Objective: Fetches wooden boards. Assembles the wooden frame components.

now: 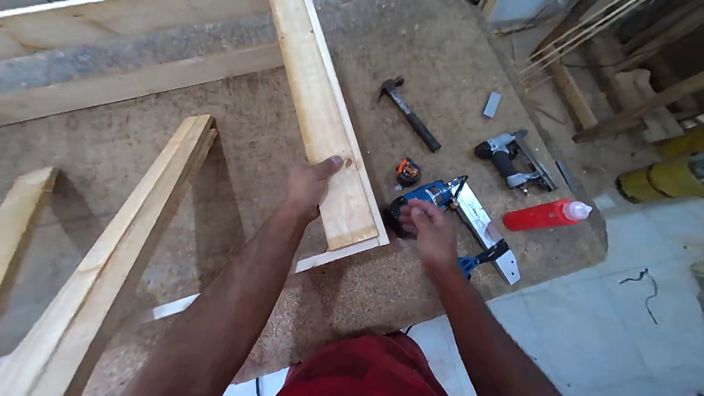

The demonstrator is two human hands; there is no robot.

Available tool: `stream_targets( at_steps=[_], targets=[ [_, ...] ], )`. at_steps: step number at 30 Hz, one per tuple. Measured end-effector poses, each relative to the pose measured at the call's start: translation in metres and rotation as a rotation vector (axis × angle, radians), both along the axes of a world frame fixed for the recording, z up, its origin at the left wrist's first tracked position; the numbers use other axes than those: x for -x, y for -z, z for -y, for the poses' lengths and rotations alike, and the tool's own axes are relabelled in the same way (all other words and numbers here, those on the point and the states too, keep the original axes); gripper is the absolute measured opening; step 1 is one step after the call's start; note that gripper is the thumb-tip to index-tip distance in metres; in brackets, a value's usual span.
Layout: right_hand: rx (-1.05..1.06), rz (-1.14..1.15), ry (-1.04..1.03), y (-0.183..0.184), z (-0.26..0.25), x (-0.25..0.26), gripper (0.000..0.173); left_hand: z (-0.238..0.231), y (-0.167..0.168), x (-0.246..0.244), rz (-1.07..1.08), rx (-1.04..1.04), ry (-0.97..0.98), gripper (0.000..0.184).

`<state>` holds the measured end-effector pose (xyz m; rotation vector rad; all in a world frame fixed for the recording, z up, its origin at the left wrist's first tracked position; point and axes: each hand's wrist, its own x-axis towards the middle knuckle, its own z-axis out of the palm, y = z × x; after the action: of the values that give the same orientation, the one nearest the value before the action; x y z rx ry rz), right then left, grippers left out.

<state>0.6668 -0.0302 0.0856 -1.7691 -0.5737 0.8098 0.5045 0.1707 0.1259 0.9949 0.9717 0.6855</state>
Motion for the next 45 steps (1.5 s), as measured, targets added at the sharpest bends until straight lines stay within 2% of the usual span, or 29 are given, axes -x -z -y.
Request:
stream_targets(
  at_steps=[3,6,11,14,16,19,21,23,26,29,31,34,38,40,41,42,44,45],
  targets=[
    [0.191,0.346,-0.093,0.004,-0.05,-0.068,0.04,0.0,-0.001,-0.001,-0.006,-0.006,0.004,0.033],
    [0.362,0.588,-0.169,0.016,-0.128,-0.136,0.048,-0.001,0.001,0.0,-0.016,-0.004,0.003,0.032],
    [0.611,0.754,-0.226,0.088,-0.234,-0.225,0.073,-0.003,0.0,0.001,-0.102,-0.036,0.004,0.027],
    [0.695,0.8,-0.36,0.123,-0.254,-0.244,0.07,-0.003,0.003,0.002,-0.111,-0.069,0.016,0.024],
    [0.724,0.849,-0.403,0.133,-0.259,-0.245,0.064,-0.002,0.004,0.002,-0.104,-0.073,-0.001,0.024],
    [0.776,0.869,-0.486,0.111,-0.267,-0.242,0.052,-0.004,0.003,0.0,-0.081,-0.081,-0.014,0.023],
    [0.778,0.825,-0.516,0.075,-0.255,-0.234,0.045,-0.004,0.004,-0.001,-0.086,-0.082,-0.016,0.021],
    [0.718,0.673,-0.486,0.032,-0.214,-0.225,0.047,-0.004,0.004,-0.001,-0.085,-0.081,-0.022,0.02],
    [0.497,0.498,-0.417,-0.032,-0.095,-0.174,0.056,-0.005,0.001,-0.002,-0.056,-0.043,-0.027,0.024],
    [0.304,0.369,-0.367,-0.062,0.028,-0.086,0.07,-0.004,-0.001,-0.003,-0.042,0.011,-0.031,0.028],
    [0.169,0.266,-0.371,-0.07,0.075,-0.032,0.063,-0.005,0.0,-0.002,-0.027,0.018,-0.028,0.031],
    [-0.012,0.279,-0.343,-0.079,0.106,0.038,0.043,-0.004,0.003,0.001,-0.014,0.006,-0.015,0.033],
    [-0.369,0.427,-0.232,-0.066,0.118,0.077,0.037,-0.006,0.006,0.0,0.031,0.011,-0.007,0.037],
    [-0.504,0.431,-0.212,-0.036,0.12,0.081,0.034,-0.007,0.007,0.001,0.031,0.014,-0.009,0.039],
    [-0.464,0.48,-0.205,-0.016,0.12,0.083,0.035,-0.007,0.009,0.001,0.027,0.016,-0.012,0.039],
    [-0.312,0.607,-0.197,0.0,0.12,0.086,0.041,-0.007,0.01,0.0,0.034,0.023,-0.013,0.04],
    [0.008,0.848,-0.2,0.0,0.112,0.097,0.052,-0.007,0.012,-0.001,0.055,0.034,-0.022,0.041],
    [0.044,0.874,-0.188,-0.005,0.114,0.102,0.053,-0.007,0.013,-0.001,0.062,0.04,-0.031,0.041]
  ],
)
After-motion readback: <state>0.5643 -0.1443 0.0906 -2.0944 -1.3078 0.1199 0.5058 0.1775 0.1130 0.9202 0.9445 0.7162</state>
